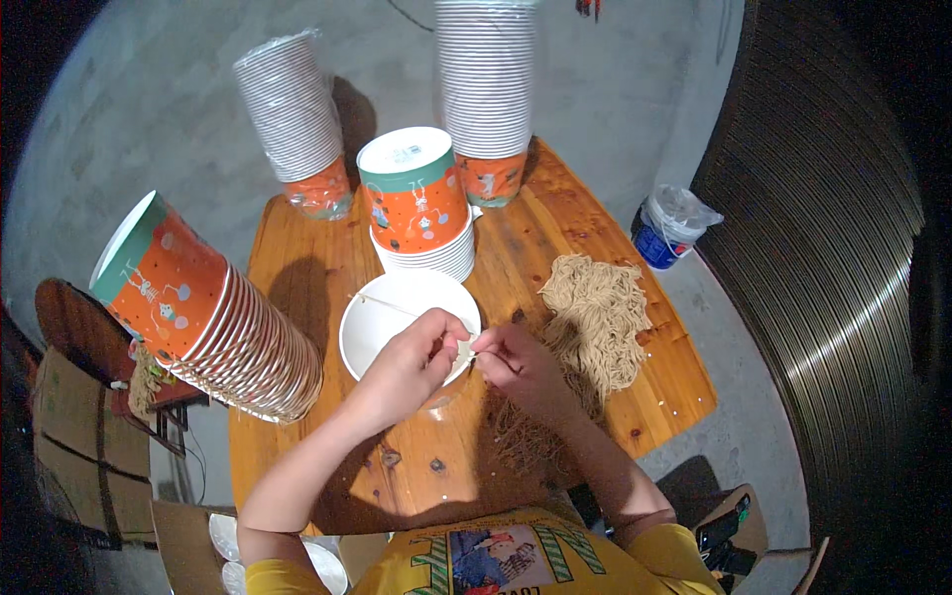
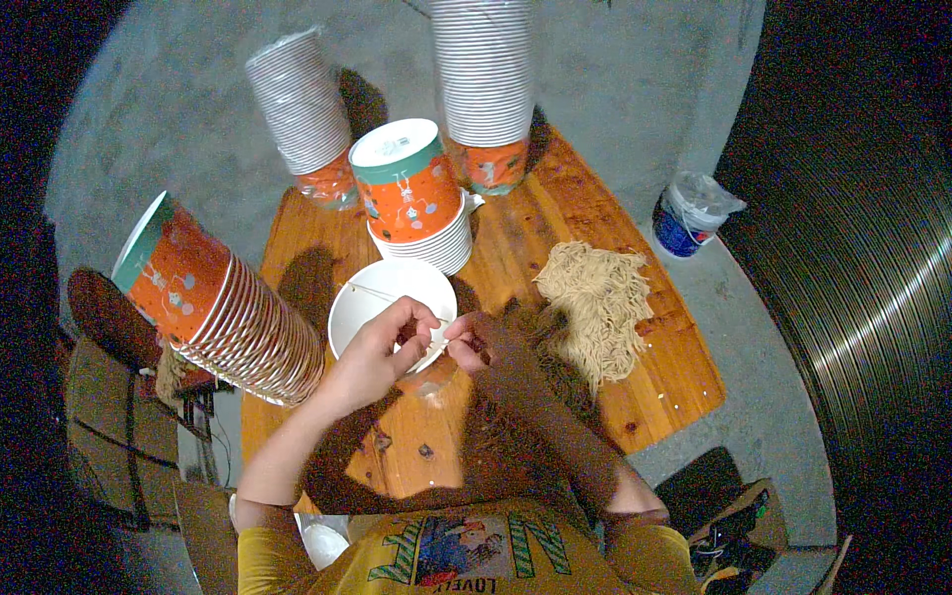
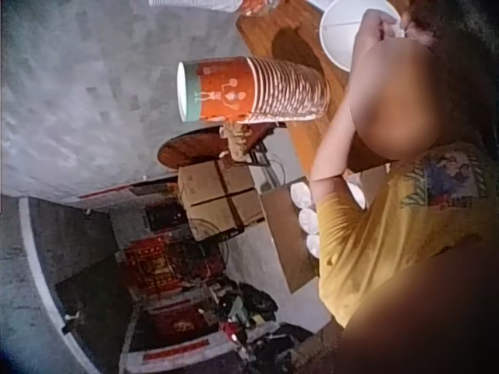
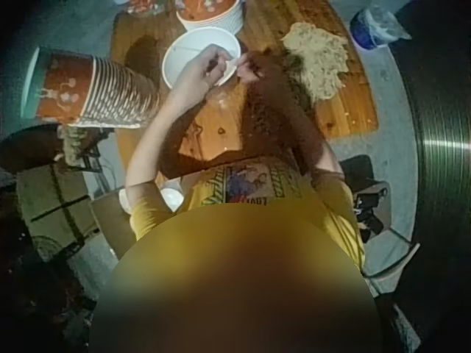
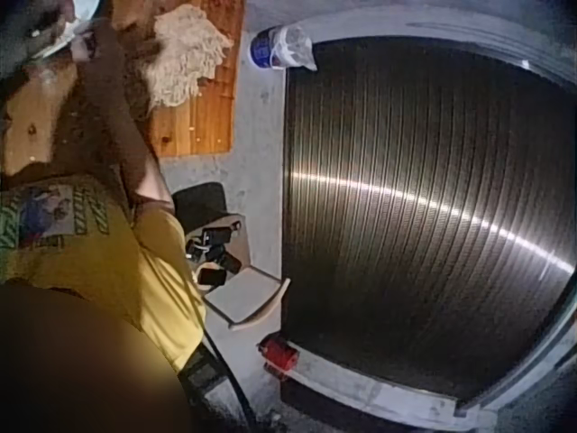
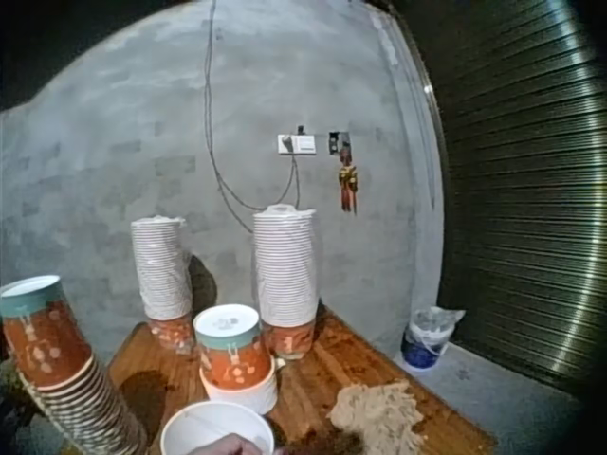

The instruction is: The person is placing bundles of dried noodles and a string component into paper bowls for packaging.

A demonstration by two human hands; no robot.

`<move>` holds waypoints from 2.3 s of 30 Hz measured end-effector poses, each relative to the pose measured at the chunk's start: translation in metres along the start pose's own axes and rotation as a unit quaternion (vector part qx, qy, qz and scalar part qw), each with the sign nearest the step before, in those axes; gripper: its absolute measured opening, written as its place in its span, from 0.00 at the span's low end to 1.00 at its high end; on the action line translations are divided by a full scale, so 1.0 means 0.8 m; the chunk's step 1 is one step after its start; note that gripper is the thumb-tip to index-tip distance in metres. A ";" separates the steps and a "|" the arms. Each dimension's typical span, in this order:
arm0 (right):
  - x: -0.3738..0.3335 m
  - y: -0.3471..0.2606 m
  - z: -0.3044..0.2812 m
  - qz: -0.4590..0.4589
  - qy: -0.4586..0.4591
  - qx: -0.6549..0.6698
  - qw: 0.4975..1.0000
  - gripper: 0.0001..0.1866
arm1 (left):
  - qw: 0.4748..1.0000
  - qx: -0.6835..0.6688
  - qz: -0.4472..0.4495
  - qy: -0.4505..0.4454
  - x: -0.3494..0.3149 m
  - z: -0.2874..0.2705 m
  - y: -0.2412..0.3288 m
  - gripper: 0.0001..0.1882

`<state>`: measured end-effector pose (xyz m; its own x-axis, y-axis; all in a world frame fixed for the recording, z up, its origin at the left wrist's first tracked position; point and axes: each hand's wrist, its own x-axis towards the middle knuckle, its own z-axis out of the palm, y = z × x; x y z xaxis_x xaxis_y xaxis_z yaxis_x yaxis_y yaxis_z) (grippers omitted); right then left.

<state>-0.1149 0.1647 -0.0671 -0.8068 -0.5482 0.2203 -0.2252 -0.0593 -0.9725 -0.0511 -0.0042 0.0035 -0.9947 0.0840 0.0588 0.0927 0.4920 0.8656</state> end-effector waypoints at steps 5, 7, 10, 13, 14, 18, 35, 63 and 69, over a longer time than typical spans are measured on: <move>-0.003 -0.016 0.006 -0.094 0.016 -0.060 0.994 0.05 | 0.975 0.112 0.186 0.044 -0.003 0.009 0.009 0.06; -0.005 -0.017 0.008 -0.097 0.018 -0.098 0.990 0.05 | 0.972 0.126 0.191 0.045 -0.004 0.009 0.011 0.07; -0.008 -0.011 0.010 -0.083 0.044 -0.059 0.994 0.03 | 0.977 0.120 0.175 0.026 -0.005 0.007 0.018 0.09; -0.009 -0.011 0.010 -0.058 0.050 -0.050 0.996 0.04 | 0.985 0.093 0.148 -0.001 -0.005 0.002 0.016 0.12; -0.010 -0.017 0.011 -0.046 0.046 -0.024 0.998 0.04 | 0.986 0.083 0.144 -0.009 -0.006 0.001 0.015 0.14; -0.012 -0.024 0.011 -0.045 0.046 -0.035 0.997 0.05 | 0.989 0.083 0.120 -0.009 -0.004 -0.001 0.007 0.15; -0.019 -0.039 0.001 -0.066 0.044 -0.104 0.991 0.05 | 0.992 0.090 0.069 -0.057 0.006 -0.009 0.009 0.05; -0.016 -0.021 0.011 -0.207 0.075 -0.274 0.936 0.06 | 0.991 0.081 0.062 0.089 -0.009 0.019 -0.003 0.04; -0.014 -0.023 0.013 -0.196 0.072 -0.227 0.951 0.05 | 0.997 0.034 0.032 0.064 -0.008 0.014 -0.001 0.04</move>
<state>-0.0962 0.1631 -0.0526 -0.6717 -0.4365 0.5986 -0.7102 0.1493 -0.6880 -0.0445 0.0047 -0.0033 -0.9836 0.0076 0.1802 0.1550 0.5469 0.8227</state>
